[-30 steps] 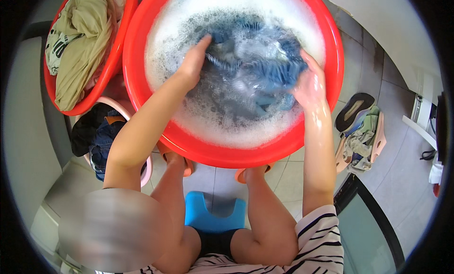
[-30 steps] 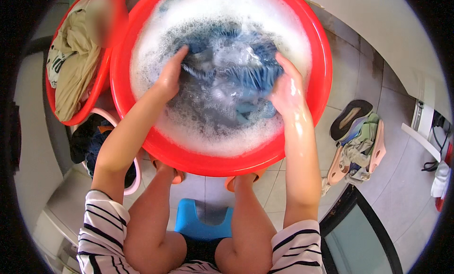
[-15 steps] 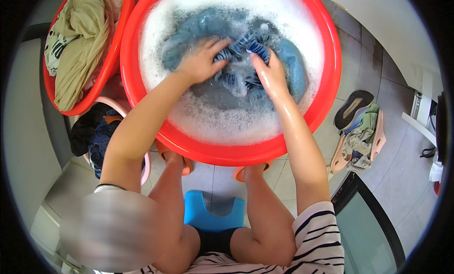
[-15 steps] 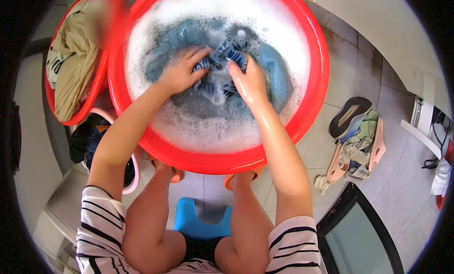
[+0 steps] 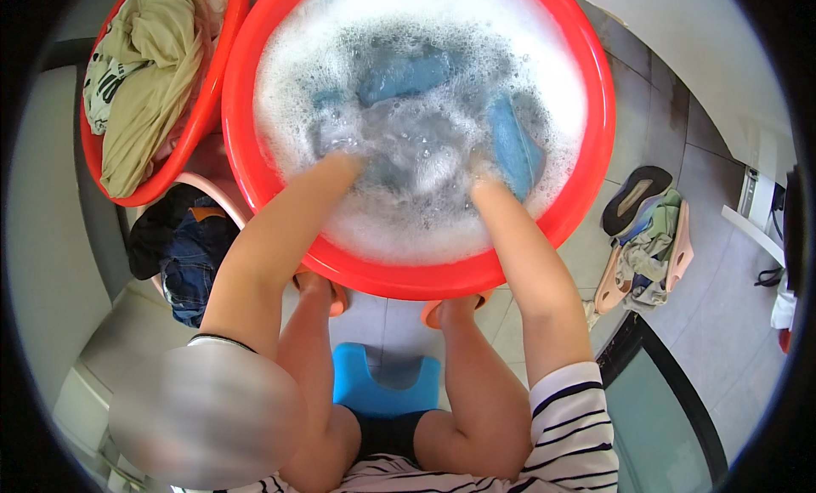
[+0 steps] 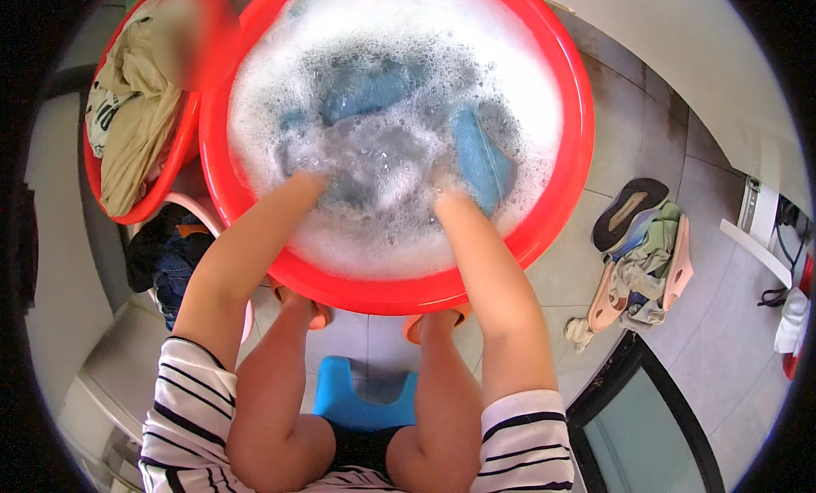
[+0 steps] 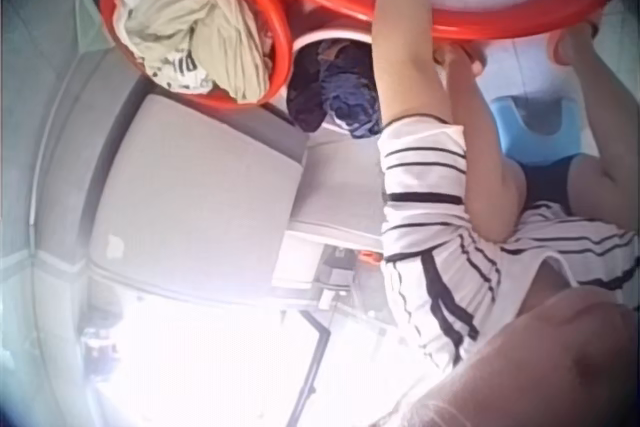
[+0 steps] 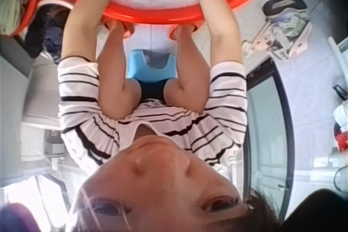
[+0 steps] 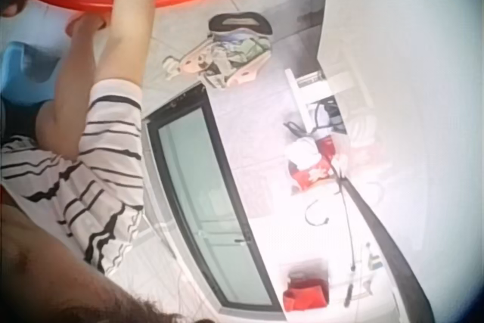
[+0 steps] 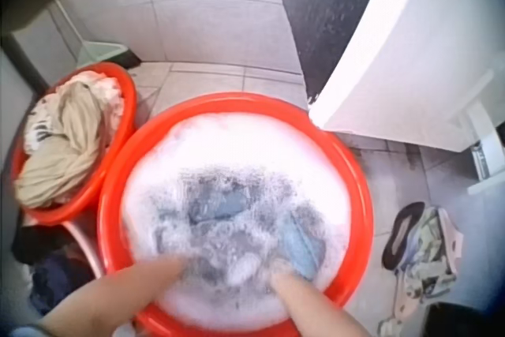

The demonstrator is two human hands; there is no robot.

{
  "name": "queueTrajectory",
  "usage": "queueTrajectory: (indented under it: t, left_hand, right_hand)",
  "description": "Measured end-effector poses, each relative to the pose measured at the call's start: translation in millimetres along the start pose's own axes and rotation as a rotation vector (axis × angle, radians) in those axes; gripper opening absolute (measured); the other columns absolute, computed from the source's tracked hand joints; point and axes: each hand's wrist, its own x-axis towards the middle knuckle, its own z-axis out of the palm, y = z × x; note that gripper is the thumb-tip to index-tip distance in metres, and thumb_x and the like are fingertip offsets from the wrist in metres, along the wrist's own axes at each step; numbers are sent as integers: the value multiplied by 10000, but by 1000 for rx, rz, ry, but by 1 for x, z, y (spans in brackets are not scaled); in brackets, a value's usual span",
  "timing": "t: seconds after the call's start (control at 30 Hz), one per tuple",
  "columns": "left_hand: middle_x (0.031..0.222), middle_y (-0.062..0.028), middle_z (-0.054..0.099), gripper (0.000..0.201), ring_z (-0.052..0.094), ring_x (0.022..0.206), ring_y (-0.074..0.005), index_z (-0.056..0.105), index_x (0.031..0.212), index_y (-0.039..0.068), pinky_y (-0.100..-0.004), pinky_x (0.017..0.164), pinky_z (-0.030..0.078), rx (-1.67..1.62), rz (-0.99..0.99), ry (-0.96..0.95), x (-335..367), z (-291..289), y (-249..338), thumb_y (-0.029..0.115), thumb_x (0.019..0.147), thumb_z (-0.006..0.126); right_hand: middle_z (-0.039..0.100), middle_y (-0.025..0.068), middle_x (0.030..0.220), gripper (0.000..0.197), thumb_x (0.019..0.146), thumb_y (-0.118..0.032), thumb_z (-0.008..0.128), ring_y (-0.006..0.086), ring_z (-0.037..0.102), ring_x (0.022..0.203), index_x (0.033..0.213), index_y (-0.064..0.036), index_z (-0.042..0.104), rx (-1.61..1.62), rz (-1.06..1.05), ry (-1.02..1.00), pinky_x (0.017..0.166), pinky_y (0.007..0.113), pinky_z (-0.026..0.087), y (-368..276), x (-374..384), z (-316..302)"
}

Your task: The person washes a pair of blue jeans by hand in a red basin filled with soapy water, scrubbing and rinsing the fabric. After wringing out the jeans and placing them in a separate container, the person pours out the soapy water and refills the basin with fresh water from a shower hose to prepare for the next load.

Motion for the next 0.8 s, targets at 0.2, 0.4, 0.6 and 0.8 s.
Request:
queueTrajectory:
  t: [0.2,0.4,0.6,0.8]
  left_hand:
    - [1328,-170,445,434,412,1240,-340,470,1277,75,-428,1013,354,-82,51,-33,-3,-15,7,289,901,433]
    - [1095,-206,518,306,482,1033,-378,568,1096,7,-435,896,400,-697,94,987,-59,-18,45,206,872,505]
    - [1064,-168,517,345,489,996,-341,535,1150,11,-411,903,402,-736,462,849,-131,-41,86,161,839,545]
    - [1249,-199,448,551,409,1186,-367,421,1279,33,-407,1020,315,-1180,307,1062,-136,-8,46,36,738,521]
  right_hand:
    - [532,191,1212,390,848,-97,479,312,540,1063,1228,-14,511,21,79,20,935,388,417,-14,-7,-13]
    - [549,102,1135,583,821,-223,649,165,536,998,1285,17,390,1548,472,133,907,297,411,-44,-30,-102]
    - [573,103,1098,509,770,-111,636,184,552,1021,1222,3,431,964,288,129,894,309,434,-75,-51,-102]
    - [602,113,1077,367,815,-38,579,178,585,963,1170,14,500,1508,746,327,881,311,457,-95,-50,-185]
